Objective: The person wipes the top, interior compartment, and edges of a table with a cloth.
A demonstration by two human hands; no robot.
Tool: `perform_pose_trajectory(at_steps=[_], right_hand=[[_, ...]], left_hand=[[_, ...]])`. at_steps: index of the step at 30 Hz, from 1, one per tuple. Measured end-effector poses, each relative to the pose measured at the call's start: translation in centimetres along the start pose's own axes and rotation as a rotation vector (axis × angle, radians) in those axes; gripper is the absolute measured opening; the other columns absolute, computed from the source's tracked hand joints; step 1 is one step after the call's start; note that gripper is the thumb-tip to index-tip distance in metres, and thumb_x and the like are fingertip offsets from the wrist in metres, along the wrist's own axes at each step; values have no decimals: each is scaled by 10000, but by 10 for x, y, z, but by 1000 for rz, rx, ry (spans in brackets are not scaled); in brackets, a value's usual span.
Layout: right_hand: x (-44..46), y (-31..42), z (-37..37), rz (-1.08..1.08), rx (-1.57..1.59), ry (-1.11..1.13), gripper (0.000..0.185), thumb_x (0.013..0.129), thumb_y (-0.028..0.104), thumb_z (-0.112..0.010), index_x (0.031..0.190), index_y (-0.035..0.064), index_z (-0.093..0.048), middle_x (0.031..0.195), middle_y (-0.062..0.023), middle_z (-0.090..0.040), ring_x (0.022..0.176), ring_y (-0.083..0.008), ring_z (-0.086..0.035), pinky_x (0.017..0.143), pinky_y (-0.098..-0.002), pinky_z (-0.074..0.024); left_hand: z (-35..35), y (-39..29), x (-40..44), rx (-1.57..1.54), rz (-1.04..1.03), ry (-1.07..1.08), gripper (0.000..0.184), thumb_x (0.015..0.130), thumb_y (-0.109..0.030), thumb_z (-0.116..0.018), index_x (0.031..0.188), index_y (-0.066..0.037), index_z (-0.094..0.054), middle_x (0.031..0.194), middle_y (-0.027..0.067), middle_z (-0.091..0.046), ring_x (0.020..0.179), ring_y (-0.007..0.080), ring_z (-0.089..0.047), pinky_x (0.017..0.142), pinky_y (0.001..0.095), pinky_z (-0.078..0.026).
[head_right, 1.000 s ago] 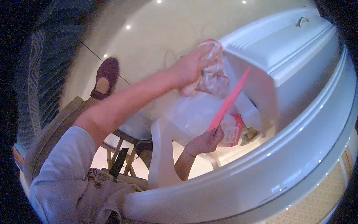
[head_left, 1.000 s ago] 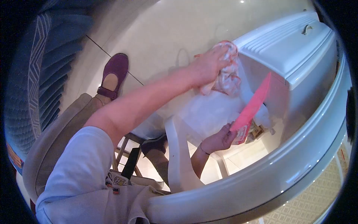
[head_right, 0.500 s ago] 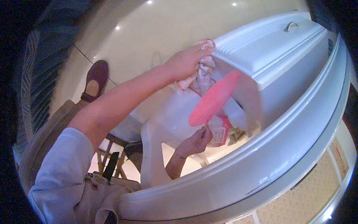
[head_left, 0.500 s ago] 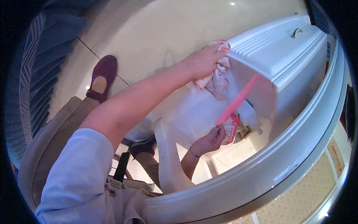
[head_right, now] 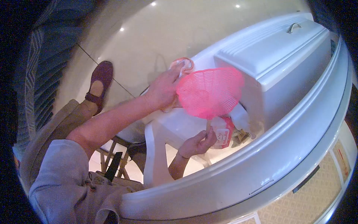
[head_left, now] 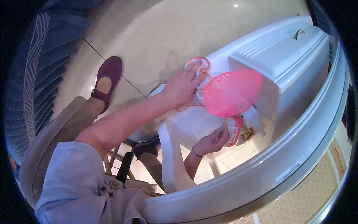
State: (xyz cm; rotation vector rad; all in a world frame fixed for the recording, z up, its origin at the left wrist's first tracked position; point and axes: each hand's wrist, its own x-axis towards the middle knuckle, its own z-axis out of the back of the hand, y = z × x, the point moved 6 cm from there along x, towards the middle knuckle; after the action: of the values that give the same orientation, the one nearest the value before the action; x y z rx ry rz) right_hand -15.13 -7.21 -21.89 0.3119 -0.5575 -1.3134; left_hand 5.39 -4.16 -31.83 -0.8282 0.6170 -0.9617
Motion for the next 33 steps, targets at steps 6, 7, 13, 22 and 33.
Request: perform_pose_trajectory(at_steps=[6,7,13,22,33], right_hand=[[-4,-20,6,18,-77,-106,232,910,71,-468,1065,-68,-571,1042,-176,-583,962,-318,-559,848,-406,-457],[-4,-24,6,16,-78,-103,232,910,71,-468,1065,-68,-571,1042,-176,-583,962,-318,-559,848,-406,-457],[-4,-24,8,-27,-61,-102,237,942,83,-498,1118,-59,-569,1035,-157,-592,911,-217,-577,825,-318,-481],[-7,-39,-8,17,3,15,254,933,95,-495,1119,-61,-572,1029,-166,-591,925,-237,-566,815,-339,-471],[9,-35,-35,155,-130,125,270,841,43,-506,1075,-41,-611,981,-192,-581,917,-335,-551,816,-424,-445]], left_hand=[[-2,-10,52,55,-167,-81,416,850,-181,-519,1241,-50,-464,1305,228,-421,1171,387,-477,927,419,-454],[-3,-11,67,27,-200,-101,418,837,-178,-532,1233,-57,-475,1310,213,-418,1179,384,-472,924,411,-458],[-9,2,105,-193,-266,-1,362,801,-69,-487,1161,-40,-516,1215,132,-532,1102,301,-539,879,391,-484],[-16,17,71,-246,-396,-210,411,746,-12,-522,1148,-93,-544,1240,121,-508,1111,326,-516,904,391,-459],[11,27,-47,-269,-26,-6,473,707,23,-560,1159,-118,-551,1348,152,-416,1273,347,-378,1038,392,-354]])
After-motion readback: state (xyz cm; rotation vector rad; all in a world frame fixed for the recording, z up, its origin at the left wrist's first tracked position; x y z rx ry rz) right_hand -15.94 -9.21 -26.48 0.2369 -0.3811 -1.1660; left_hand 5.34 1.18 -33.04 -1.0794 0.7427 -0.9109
